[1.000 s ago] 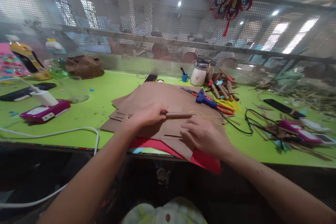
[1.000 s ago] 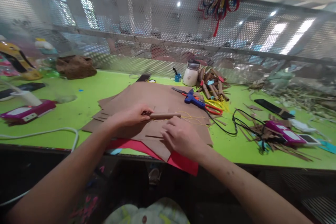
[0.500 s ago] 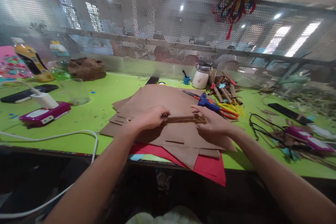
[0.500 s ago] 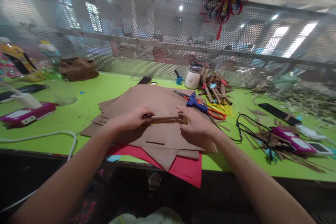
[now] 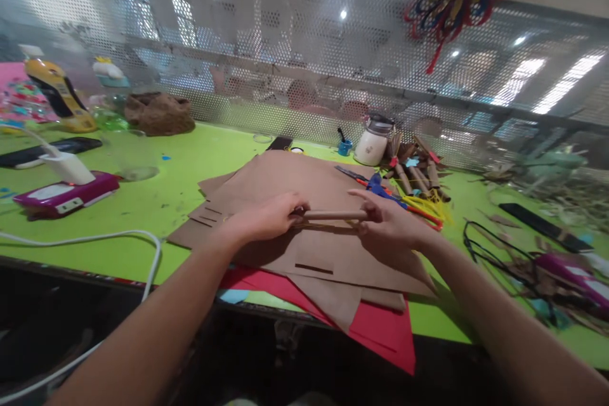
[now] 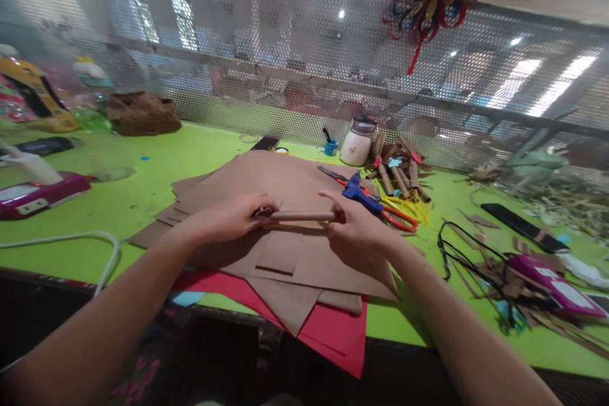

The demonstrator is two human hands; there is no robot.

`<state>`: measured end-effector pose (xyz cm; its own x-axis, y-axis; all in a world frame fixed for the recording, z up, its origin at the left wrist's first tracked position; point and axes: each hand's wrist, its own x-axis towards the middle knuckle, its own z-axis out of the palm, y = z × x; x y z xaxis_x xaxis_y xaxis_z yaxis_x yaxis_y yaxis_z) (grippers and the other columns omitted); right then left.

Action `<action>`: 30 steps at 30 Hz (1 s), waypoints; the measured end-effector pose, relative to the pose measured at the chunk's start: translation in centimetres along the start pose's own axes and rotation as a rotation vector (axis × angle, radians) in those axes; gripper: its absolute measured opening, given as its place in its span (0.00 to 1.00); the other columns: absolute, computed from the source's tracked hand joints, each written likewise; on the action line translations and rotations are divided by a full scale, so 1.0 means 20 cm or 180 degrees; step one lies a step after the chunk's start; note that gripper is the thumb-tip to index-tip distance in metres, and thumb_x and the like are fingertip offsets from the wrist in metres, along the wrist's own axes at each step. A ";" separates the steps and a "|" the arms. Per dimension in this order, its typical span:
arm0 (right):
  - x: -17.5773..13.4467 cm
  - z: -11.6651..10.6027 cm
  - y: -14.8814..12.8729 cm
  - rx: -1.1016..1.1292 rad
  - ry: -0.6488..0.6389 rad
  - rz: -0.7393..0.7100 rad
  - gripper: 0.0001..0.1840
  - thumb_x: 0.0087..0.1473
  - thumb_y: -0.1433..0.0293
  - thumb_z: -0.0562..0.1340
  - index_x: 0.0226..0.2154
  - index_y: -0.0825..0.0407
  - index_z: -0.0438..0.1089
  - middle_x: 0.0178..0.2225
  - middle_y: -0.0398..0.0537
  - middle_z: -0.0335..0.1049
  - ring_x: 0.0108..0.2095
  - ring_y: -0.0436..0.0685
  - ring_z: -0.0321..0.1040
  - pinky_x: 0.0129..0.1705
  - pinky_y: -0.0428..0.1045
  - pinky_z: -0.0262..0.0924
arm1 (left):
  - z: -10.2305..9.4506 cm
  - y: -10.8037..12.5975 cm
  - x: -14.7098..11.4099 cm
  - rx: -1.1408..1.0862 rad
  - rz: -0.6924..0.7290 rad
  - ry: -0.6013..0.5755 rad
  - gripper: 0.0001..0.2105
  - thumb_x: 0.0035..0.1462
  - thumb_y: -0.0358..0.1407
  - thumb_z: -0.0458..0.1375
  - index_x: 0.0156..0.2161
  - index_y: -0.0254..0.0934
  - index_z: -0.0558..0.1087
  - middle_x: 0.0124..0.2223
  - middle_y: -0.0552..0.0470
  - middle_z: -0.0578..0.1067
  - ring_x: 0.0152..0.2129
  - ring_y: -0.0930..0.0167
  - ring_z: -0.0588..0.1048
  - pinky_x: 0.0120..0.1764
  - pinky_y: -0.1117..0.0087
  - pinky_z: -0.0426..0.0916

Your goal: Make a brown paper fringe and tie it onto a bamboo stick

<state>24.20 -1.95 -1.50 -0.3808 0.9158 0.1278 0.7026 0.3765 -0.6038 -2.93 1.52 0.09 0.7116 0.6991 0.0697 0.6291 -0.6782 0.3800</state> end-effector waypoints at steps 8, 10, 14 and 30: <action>-0.04 -0.05 0.05 0.1039 0.0137 0.0605 0.29 0.48 0.67 0.61 0.54 0.53 0.59 0.24 0.38 0.61 0.20 0.47 0.60 0.19 0.43 0.51 | 0.00 0.01 0.00 0.0011 -0.0007 0.0039 0.09 0.58 0.36 0.49 0.40 0.38 0.70 0.40 0.50 0.73 0.35 0.70 0.70 0.37 0.72 0.61; -0.04 -0.05 0.06 0.0819 0.0272 0.0596 0.29 0.48 0.65 0.62 0.53 0.52 0.60 0.22 0.38 0.61 0.20 0.47 0.58 0.19 0.43 0.49 | 0.00 0.01 0.00 -0.0024 -0.0045 0.0064 0.09 0.58 0.36 0.49 0.40 0.37 0.70 0.40 0.49 0.73 0.35 0.70 0.70 0.37 0.72 0.61; -0.05 -0.04 0.05 0.0507 0.0251 0.0626 0.21 0.48 0.60 0.61 0.43 0.54 0.68 0.21 0.38 0.60 0.20 0.47 0.57 0.21 0.44 0.49 | -0.01 0.02 0.00 -0.0080 -0.0094 0.0021 0.10 0.58 0.35 0.49 0.40 0.36 0.71 0.40 0.49 0.73 0.35 0.70 0.70 0.37 0.73 0.61; -0.09 -0.11 0.06 0.0067 -0.0507 0.0727 0.22 0.48 0.56 0.59 0.39 0.54 0.72 0.19 0.37 0.54 0.20 0.48 0.50 0.23 0.45 0.45 | 0.01 0.03 -0.02 -0.0128 -0.0025 -0.0140 0.11 0.58 0.36 0.48 0.42 0.36 0.70 0.42 0.48 0.72 0.37 0.68 0.69 0.41 0.71 0.62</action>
<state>27.11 -2.78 -0.65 -0.3048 0.9424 -0.1379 0.7691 0.1582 -0.6192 -2.82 0.73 0.17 0.7203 0.6932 0.0262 0.6223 -0.6624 0.4172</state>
